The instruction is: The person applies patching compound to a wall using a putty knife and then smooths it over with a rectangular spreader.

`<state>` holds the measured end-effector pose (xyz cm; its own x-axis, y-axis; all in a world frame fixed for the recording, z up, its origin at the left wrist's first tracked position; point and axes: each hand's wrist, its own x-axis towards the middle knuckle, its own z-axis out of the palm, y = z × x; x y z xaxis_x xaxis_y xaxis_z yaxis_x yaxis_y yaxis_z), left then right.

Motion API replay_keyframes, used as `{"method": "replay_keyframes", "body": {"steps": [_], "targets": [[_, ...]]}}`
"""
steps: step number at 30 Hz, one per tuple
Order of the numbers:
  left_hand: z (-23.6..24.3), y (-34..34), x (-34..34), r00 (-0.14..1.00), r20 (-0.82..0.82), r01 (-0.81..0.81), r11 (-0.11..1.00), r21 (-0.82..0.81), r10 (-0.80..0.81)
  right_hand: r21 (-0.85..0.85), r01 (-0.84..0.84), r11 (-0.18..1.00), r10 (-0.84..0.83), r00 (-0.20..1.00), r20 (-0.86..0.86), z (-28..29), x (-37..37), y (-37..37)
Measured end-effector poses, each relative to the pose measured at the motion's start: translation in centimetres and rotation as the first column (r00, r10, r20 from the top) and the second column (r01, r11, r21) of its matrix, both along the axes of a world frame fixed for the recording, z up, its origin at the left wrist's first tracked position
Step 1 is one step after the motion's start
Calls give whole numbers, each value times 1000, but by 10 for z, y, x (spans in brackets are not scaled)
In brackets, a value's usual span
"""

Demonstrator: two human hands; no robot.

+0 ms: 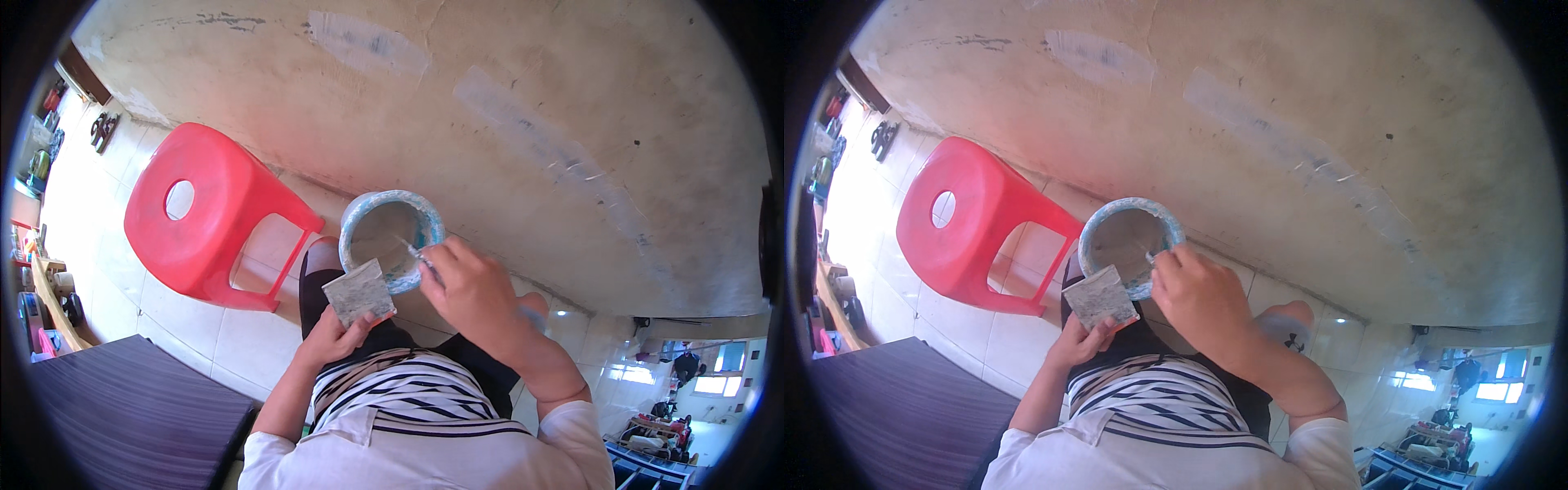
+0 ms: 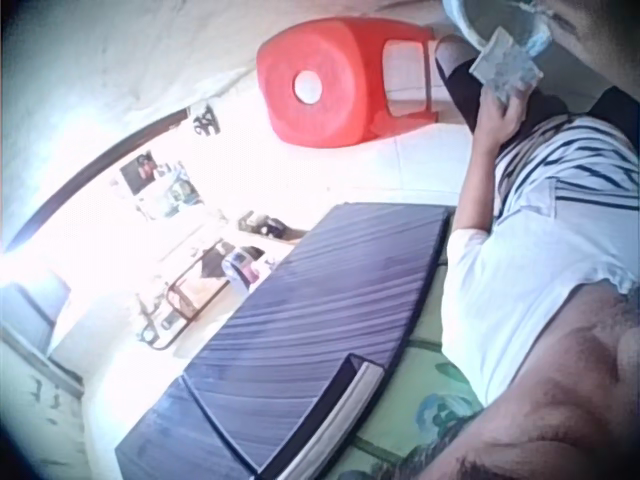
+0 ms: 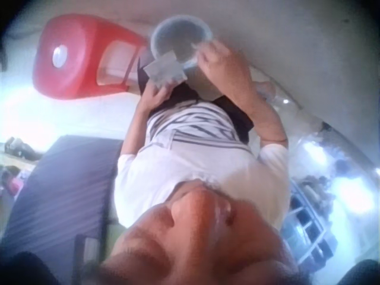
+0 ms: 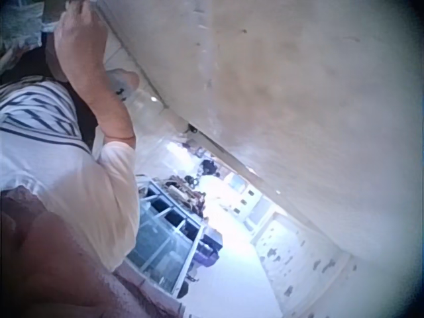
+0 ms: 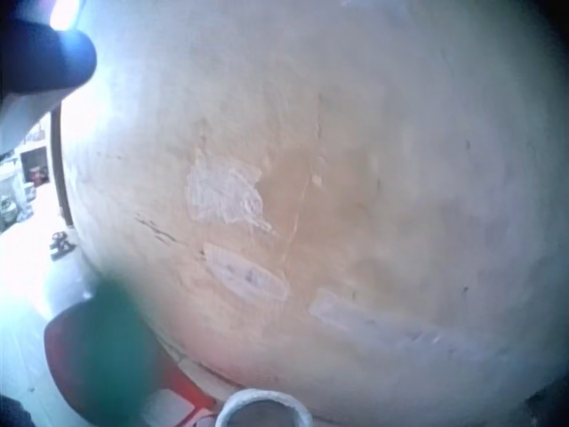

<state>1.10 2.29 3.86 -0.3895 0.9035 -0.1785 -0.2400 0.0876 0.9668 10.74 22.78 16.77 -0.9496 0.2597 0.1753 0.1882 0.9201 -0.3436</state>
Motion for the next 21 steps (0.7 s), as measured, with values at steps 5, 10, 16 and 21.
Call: {"method": "replay_keyframes", "body": {"steps": [5, 10, 16, 21], "targets": [[0, 3, 0, 999, -32, -18, 997, 70, 21, -81, -6, 997, 8, 1000, 23, -9, -6, -1], [-1, 1, -5, 998, -60, 27, 1000, 5, -26, -285, 17, 958, -19, 1000, -4, -10, -20, 4], [-11, -1, -6, 974, -227, 22, 1000, 13, -19, -517, 80, 852, -105, 994, -19, -11, -28, 16], [-5, -1, -6, 996, -85, 10, 996, -91, -18, -709, 173, 684, -199, 979, 48, -14, -15, 35]]}}
